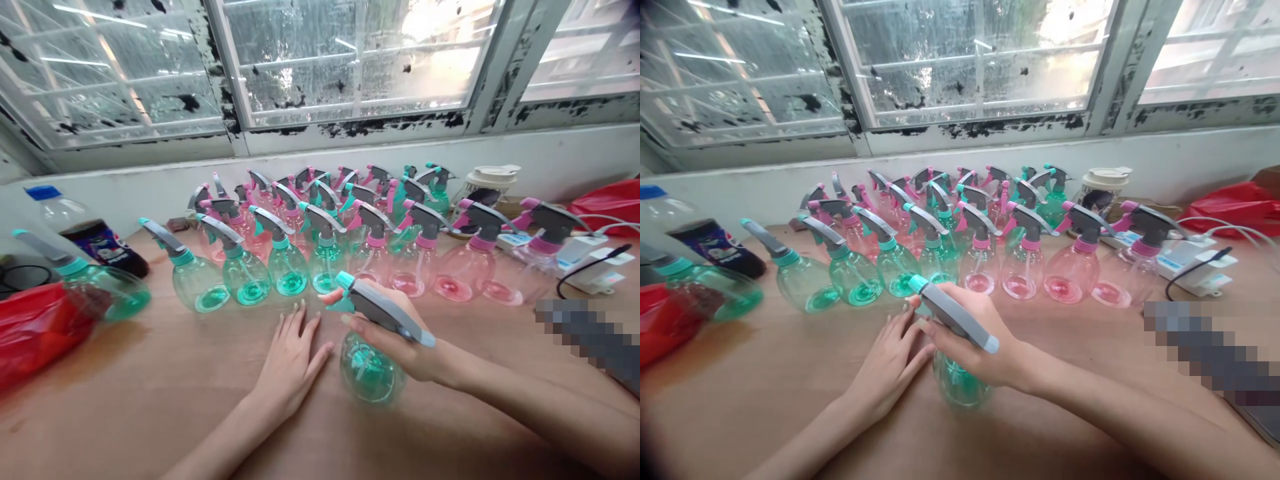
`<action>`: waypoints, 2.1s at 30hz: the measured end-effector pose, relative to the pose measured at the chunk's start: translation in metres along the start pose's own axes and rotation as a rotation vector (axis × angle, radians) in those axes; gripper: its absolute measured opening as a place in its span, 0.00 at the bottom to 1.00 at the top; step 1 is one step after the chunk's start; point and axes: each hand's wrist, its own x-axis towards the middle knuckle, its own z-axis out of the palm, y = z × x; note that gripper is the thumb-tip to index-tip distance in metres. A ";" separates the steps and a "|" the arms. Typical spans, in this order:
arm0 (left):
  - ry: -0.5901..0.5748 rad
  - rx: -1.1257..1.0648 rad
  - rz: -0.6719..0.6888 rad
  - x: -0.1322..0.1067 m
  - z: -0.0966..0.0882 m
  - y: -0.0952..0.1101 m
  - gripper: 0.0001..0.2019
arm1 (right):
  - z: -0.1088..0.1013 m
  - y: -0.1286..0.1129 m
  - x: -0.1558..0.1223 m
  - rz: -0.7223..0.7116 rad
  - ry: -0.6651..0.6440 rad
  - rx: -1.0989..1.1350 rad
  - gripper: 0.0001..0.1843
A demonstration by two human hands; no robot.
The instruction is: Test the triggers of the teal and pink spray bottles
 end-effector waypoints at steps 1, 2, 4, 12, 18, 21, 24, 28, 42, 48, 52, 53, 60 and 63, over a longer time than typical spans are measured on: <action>-0.005 0.004 0.005 0.000 0.000 0.000 0.21 | 0.000 0.000 -0.001 -0.002 0.004 -0.003 0.11; -0.011 0.011 0.010 0.000 0.000 -0.001 0.22 | 0.000 0.000 -0.001 -0.003 0.007 -0.005 0.12; -0.020 0.029 0.021 -0.001 0.000 -0.001 0.23 | 0.000 0.000 -0.002 0.001 0.004 -0.007 0.13; -0.004 0.047 0.058 -0.001 0.001 -0.003 0.22 | -0.002 -0.003 -0.001 0.021 -0.009 -0.037 0.13; 0.034 0.009 0.061 -0.001 0.001 -0.003 0.22 | 0.000 -0.002 -0.002 0.010 -0.015 0.013 0.13; 0.023 0.006 0.057 0.000 -0.001 -0.002 0.22 | 0.000 0.000 -0.002 0.025 -0.024 0.035 0.13; 0.011 0.003 0.060 0.000 -0.002 -0.002 0.23 | 0.000 0.001 -0.003 0.035 -0.020 0.053 0.12; 0.010 0.023 0.060 0.000 -0.001 -0.002 0.26 | 0.000 -0.002 -0.002 0.080 -0.039 0.119 0.11; 0.017 -0.003 0.061 -0.001 -0.001 -0.004 0.24 | -0.003 -0.002 0.000 0.026 0.016 -0.091 0.03; 0.008 0.020 0.055 -0.001 0.000 -0.003 0.23 | -0.002 -0.005 -0.002 0.056 0.002 -0.018 0.10; 0.037 0.007 0.059 -0.001 0.001 -0.004 0.22 | -0.002 -0.005 -0.003 0.064 0.011 -0.009 0.11; 0.042 0.006 0.061 -0.002 0.002 -0.004 0.22 | -0.002 -0.004 -0.003 0.064 0.011 -0.010 0.11; 0.032 0.017 0.061 -0.002 0.003 -0.005 0.23 | -0.002 -0.003 -0.004 0.085 -0.004 -0.017 0.12; 0.025 0.029 0.058 -0.001 0.002 -0.004 0.23 | -0.002 -0.002 -0.005 0.087 -0.015 -0.012 0.13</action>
